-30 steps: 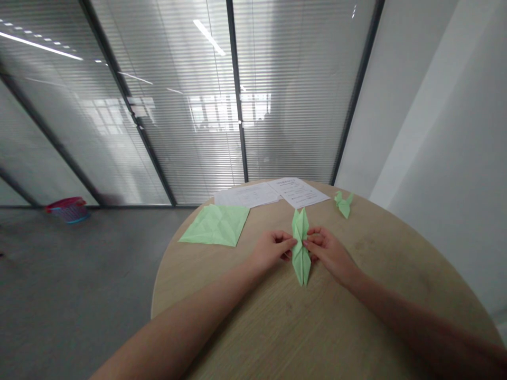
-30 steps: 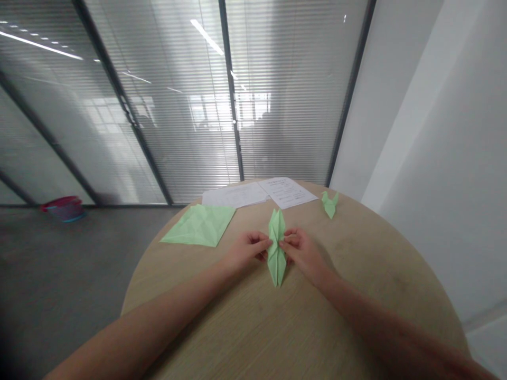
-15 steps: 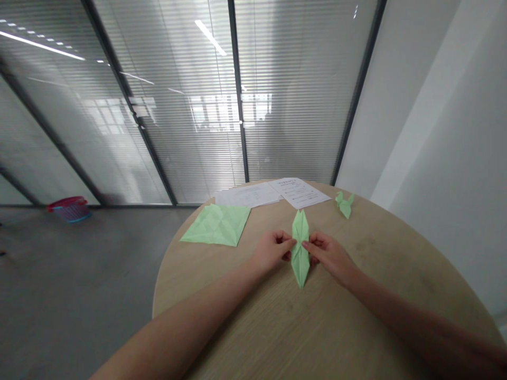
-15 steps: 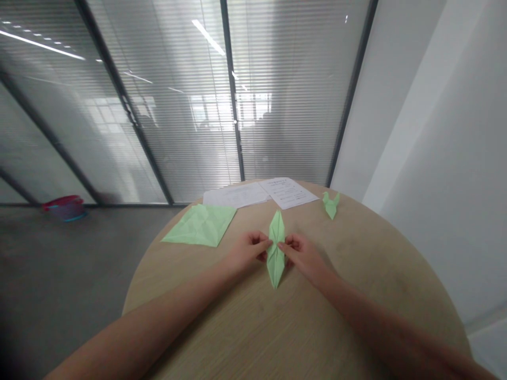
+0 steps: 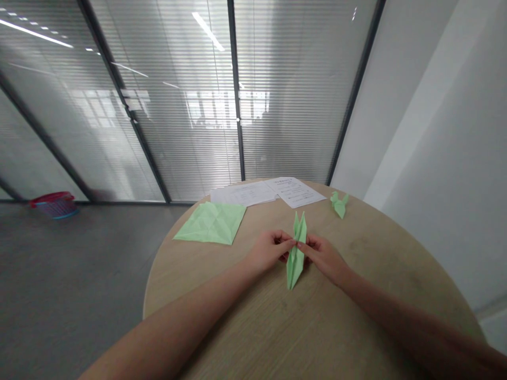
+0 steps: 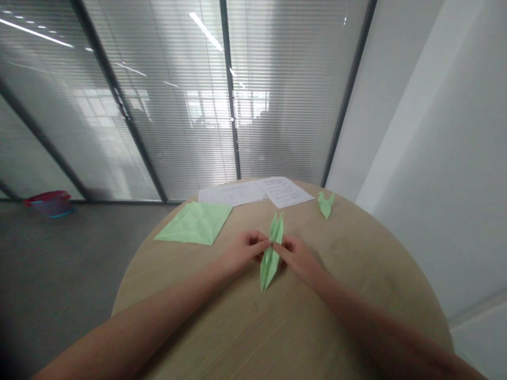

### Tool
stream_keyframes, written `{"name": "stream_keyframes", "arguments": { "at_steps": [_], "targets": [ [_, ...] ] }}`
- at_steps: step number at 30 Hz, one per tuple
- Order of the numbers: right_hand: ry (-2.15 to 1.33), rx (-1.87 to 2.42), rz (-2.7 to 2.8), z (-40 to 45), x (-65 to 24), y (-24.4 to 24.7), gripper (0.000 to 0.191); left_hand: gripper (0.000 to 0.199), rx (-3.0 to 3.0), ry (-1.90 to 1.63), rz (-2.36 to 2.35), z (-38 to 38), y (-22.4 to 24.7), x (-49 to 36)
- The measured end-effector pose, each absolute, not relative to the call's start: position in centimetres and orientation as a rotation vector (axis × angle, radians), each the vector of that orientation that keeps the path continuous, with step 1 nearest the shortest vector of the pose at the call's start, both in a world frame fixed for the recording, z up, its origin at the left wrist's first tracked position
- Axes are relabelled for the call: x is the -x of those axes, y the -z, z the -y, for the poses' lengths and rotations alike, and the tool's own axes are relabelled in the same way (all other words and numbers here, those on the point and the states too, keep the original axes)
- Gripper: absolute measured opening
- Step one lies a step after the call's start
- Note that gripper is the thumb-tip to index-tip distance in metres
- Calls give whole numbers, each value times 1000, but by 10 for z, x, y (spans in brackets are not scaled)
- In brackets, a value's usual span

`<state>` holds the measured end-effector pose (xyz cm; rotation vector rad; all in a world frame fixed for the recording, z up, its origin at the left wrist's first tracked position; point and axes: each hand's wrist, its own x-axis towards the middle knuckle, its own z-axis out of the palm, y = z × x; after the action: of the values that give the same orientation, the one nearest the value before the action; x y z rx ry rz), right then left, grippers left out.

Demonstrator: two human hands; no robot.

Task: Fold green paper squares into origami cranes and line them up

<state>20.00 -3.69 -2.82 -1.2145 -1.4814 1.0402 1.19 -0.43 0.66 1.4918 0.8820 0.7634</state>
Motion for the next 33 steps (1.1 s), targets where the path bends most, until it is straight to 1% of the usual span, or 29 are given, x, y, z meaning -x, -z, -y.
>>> {"name": "stream_keyframes", "arguments": {
  "at_steps": [11, 20, 24, 28, 33],
  "targets": [
    [-997, 1165, 1475, 40, -198, 25, 32, 33, -1492, -768, -846, -1, -3, -9],
    [-1087, 1171, 1441, 38, -199, 30, 41, 36, -1440, -763, -774, -3, -1, -11],
    [-1119, 1145, 1434, 38, -197, 31, 43, 34, -1426, -805, -786, -4, 2, -11],
    [-1141, 1127, 1435, 39, -195, 31, 40, 30, -1476, -881, -844, -3, 2, -11],
    [-1137, 1109, 1444, 39, -194, 30, 35, 17, -1657, -948, -912, 2, -2, -11]
  ]
}}
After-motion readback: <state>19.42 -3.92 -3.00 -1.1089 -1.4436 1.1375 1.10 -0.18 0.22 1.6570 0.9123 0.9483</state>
